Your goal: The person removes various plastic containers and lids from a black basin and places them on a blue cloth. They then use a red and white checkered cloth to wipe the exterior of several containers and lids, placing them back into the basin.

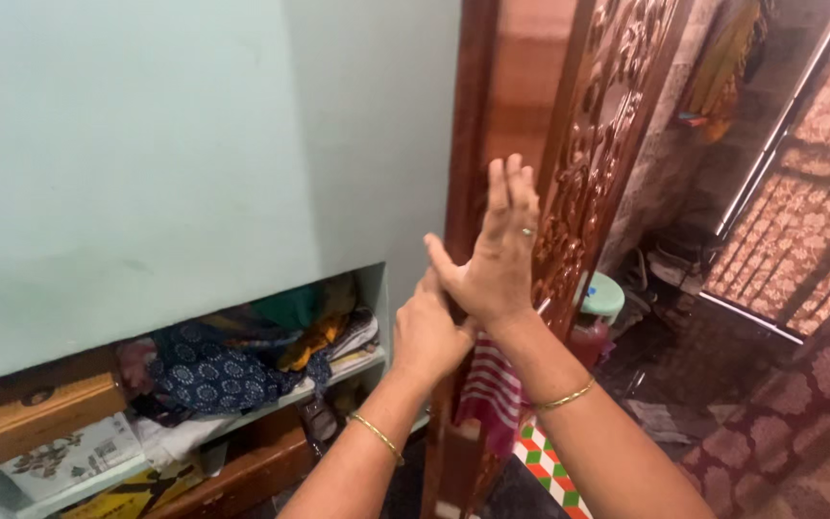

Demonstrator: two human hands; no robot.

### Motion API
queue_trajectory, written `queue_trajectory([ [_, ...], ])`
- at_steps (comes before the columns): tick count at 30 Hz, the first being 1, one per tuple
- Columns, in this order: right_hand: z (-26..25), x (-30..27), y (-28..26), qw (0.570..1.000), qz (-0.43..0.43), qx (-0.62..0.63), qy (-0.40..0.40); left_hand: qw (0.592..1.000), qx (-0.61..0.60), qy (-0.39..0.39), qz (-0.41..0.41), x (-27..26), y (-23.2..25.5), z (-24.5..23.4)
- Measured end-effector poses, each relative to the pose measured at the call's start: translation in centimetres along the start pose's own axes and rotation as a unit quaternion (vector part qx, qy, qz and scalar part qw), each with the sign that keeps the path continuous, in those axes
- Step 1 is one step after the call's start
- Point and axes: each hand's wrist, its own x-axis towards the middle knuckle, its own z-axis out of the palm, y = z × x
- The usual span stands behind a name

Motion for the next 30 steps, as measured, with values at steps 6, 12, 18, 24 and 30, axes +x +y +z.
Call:
queue_trajectory([
  [6, -8.2, -1.1, 0.4, 0.996, -0.003, -0.027, 0.089, 0.985, -0.043, -0.071, 0.150, -4.3, 4.1, 3.0],
  [12, -18.0, -2.1, 3.4, 0.979, 0.077, -0.156, 0.107, 0.929, 0.011, -0.114, 0.351, -8.0, 9.0, 8.9],
  [18, -27.2, -6.1, 10.8, 0.944, 0.074, -0.289, 0.144, 0.879, -0.037, -0.147, 0.452, -8.8, 13.7, 17.7],
  [24, -33.7, -11.7, 21.8, 0.892, 0.145, -0.396, 0.164, 0.868, -0.059, -0.159, 0.467, -10.3, 18.2, 24.3],
  [30, -37.7, -12.2, 29.2, 0.835, 0.447, -0.235, 0.219, 0.868, -0.061, -0.179, 0.458, -9.9, 18.9, 26.0],
])
